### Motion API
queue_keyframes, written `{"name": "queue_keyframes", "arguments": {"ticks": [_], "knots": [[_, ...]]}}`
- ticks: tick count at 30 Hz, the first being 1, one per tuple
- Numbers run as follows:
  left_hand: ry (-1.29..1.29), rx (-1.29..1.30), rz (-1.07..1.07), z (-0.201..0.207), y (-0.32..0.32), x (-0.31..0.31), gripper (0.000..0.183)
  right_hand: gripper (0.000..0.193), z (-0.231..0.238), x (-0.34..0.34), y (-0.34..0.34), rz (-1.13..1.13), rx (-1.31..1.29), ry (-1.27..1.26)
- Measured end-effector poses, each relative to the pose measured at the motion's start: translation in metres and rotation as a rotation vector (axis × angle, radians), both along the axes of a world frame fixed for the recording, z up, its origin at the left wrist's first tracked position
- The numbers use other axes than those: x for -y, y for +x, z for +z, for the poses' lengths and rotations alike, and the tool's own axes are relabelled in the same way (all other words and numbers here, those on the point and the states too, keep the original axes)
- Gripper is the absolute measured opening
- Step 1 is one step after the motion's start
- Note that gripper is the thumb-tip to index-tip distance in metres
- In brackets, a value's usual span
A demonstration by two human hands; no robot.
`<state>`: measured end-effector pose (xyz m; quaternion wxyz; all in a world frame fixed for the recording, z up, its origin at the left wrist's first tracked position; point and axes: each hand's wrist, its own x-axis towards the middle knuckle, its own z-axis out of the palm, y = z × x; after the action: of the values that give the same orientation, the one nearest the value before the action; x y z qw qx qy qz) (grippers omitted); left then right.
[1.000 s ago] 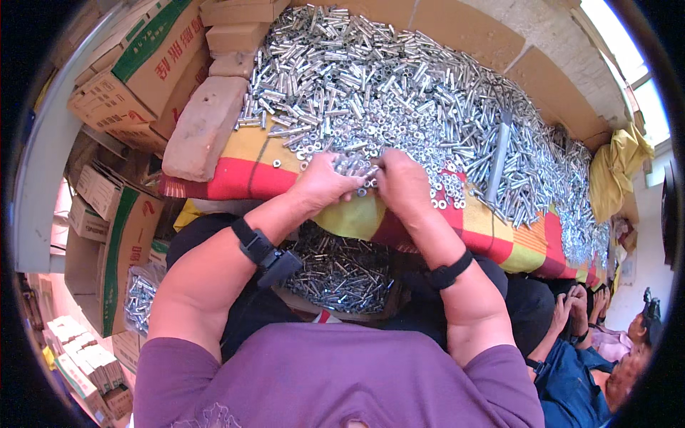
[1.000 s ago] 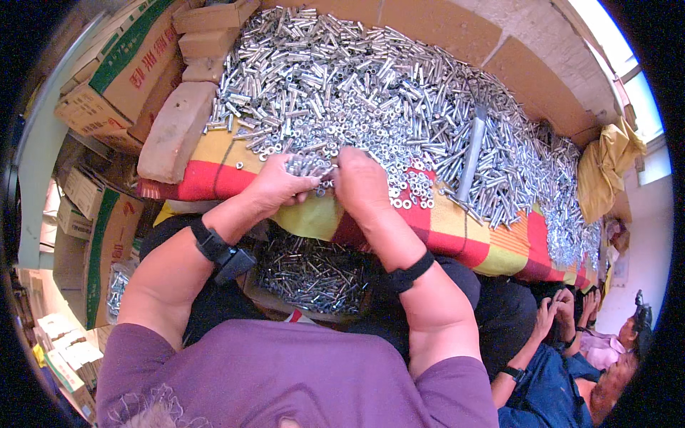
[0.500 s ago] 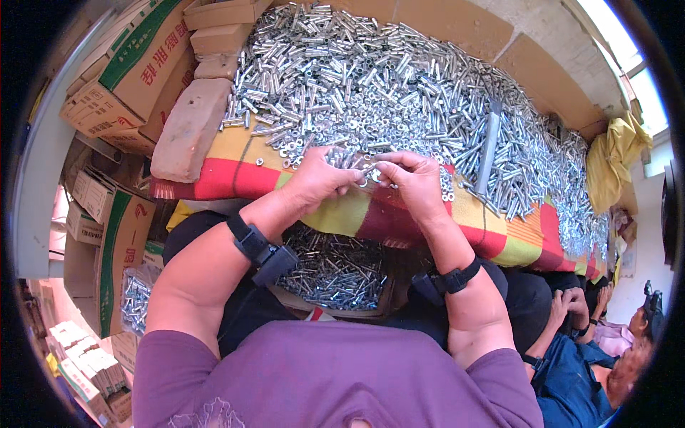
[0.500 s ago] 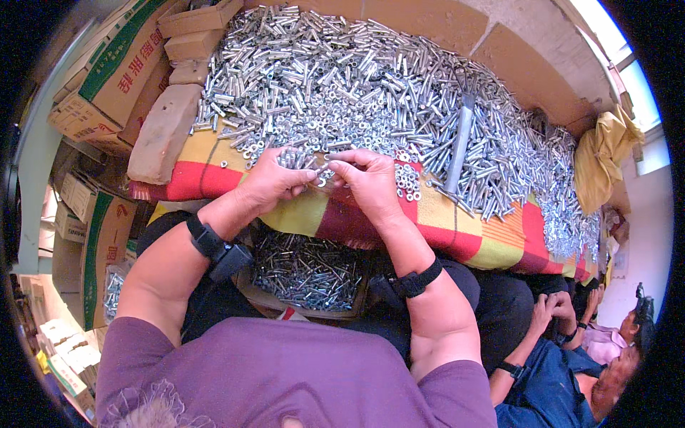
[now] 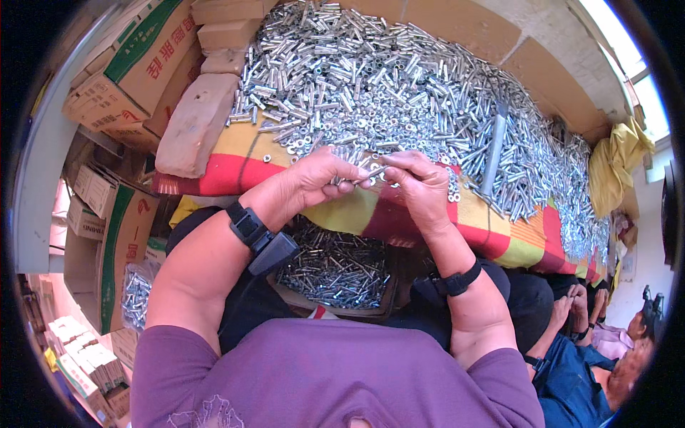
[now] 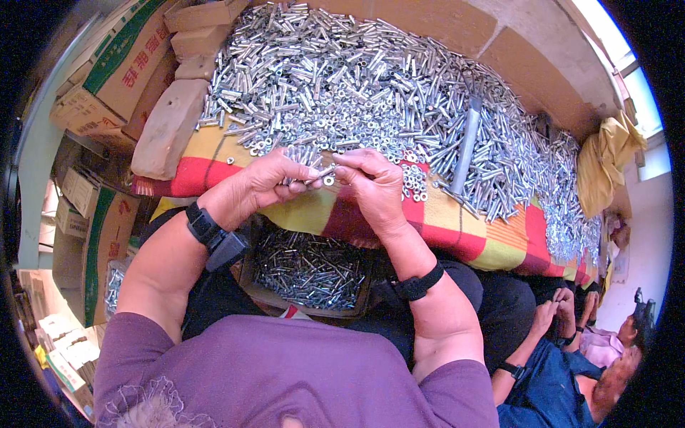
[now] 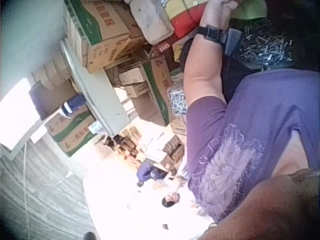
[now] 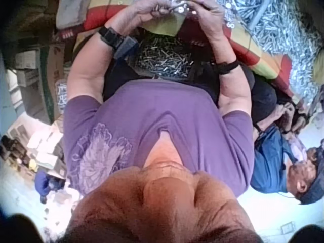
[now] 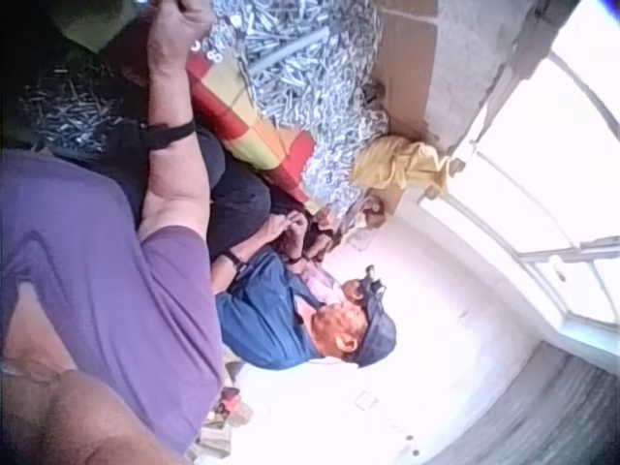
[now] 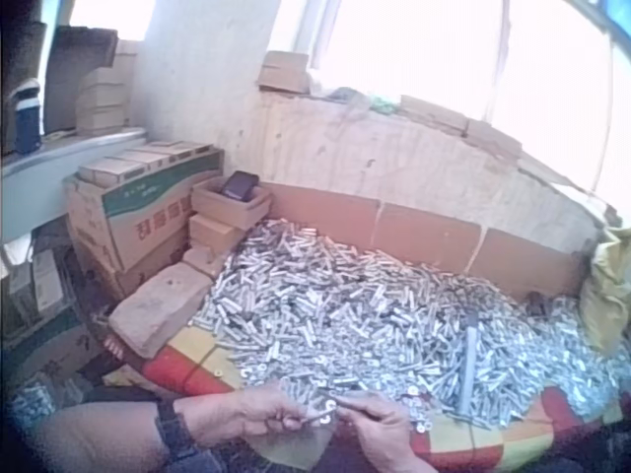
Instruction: Assembling washers and nuts onto metal bolts.
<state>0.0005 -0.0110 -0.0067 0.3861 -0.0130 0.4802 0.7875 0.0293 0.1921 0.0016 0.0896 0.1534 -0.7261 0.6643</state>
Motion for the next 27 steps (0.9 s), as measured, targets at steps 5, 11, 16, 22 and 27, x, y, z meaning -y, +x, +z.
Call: {"name": "queue_keyframes", "arguments": {"ticks": [5,11,16,22,27], "knots": [[-0.115,-0.126,0.034,0.014,0.002,0.002,0.013,0.008,-0.001,0.002,-0.006,-0.040,0.130,0.149],[-0.283,-0.420,0.144,0.011,0.001,-0.006,0.011,0.022,0.000,0.011,-0.021,-0.077,0.286,0.361],[-0.357,-0.671,-0.004,0.009,0.015,-0.021,0.016,0.063,0.005,0.021,-0.026,0.028,0.321,-0.482],[-0.348,-0.322,0.384,0.009,0.000,0.005,0.013,0.048,0.023,0.043,0.021,0.124,0.191,-0.646],[-0.457,-0.366,-0.132,0.016,0.012,0.019,0.014,0.015,0.020,0.012,0.000,-0.103,-0.176,0.420]]}}
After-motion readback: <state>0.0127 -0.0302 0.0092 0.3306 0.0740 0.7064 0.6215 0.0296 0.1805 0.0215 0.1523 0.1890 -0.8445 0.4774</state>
